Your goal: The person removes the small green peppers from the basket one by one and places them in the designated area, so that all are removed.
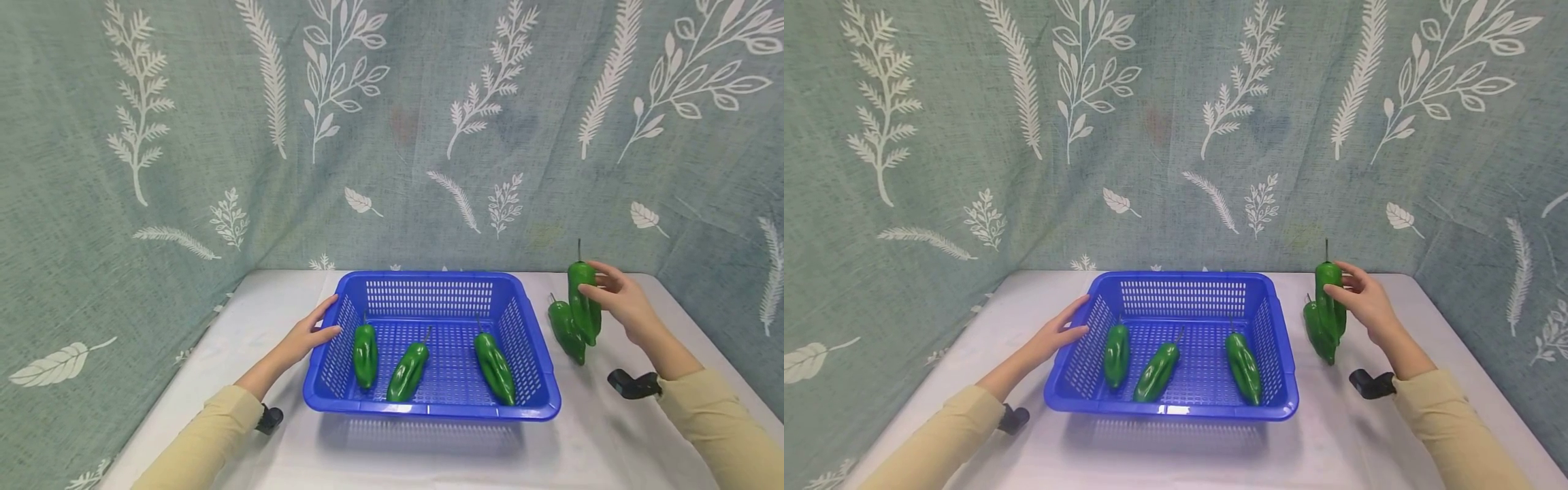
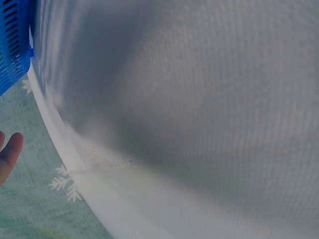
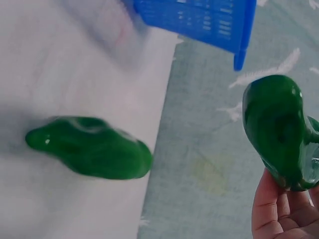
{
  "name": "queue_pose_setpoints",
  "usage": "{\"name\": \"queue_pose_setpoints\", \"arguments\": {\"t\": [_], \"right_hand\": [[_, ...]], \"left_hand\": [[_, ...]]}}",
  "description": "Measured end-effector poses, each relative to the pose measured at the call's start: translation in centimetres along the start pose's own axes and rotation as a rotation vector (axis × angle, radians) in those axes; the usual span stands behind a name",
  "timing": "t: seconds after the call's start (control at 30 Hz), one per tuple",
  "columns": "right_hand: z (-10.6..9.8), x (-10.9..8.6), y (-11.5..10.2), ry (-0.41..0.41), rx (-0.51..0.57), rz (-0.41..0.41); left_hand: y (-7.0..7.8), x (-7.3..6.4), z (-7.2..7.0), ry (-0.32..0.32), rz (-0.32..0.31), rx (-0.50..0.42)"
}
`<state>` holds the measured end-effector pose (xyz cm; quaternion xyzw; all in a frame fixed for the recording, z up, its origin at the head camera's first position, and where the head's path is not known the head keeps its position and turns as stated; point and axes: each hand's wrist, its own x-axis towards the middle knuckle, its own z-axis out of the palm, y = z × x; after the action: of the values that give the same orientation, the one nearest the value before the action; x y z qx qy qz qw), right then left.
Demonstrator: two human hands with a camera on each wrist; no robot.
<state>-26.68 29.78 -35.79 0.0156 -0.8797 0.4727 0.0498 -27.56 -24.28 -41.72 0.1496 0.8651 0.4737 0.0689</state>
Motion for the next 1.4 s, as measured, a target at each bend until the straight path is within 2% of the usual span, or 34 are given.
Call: {"name": "queue_pose_setpoints", "arguments": {"t": [0.2,0.9,1.0,1.03,1.23,1.3,1.4], "right_hand": [[-0.2,0.4,1.0,0.012,0.024,0.053],[0.5,1.5,4.6,0.015,0.028,0.129],[0.4,2.0,5.9,0.0,0.032,0.141],[0.4,2.4,6.7,0.017,0.02,0.162],[0.5,5.1,12.8,0.052,-0.034,0.226],[0.5,5.2,13.3,0.029,-0.019,0.22],[0.8,4.4,12.0,0.046,-0.017,0.24]], "left_hand": [[-0.1,0.0,0.0,-0.006,0.001,0.009],[-0.4,0.2,0.0,0.012,0.001,0.01],[-0.3,0.2,0.1,0.004,0.004,0.004],[-0.3,0.2,0.1,0.001,0.005,0.004],[-0.4,0.1,0.1,0.0,0.002,0.0],[-0.4,0.2,0.0,0.0,0.01,-0.004],[-0.3,0.2,0.0,-0.005,0.019,-0.005]]}}
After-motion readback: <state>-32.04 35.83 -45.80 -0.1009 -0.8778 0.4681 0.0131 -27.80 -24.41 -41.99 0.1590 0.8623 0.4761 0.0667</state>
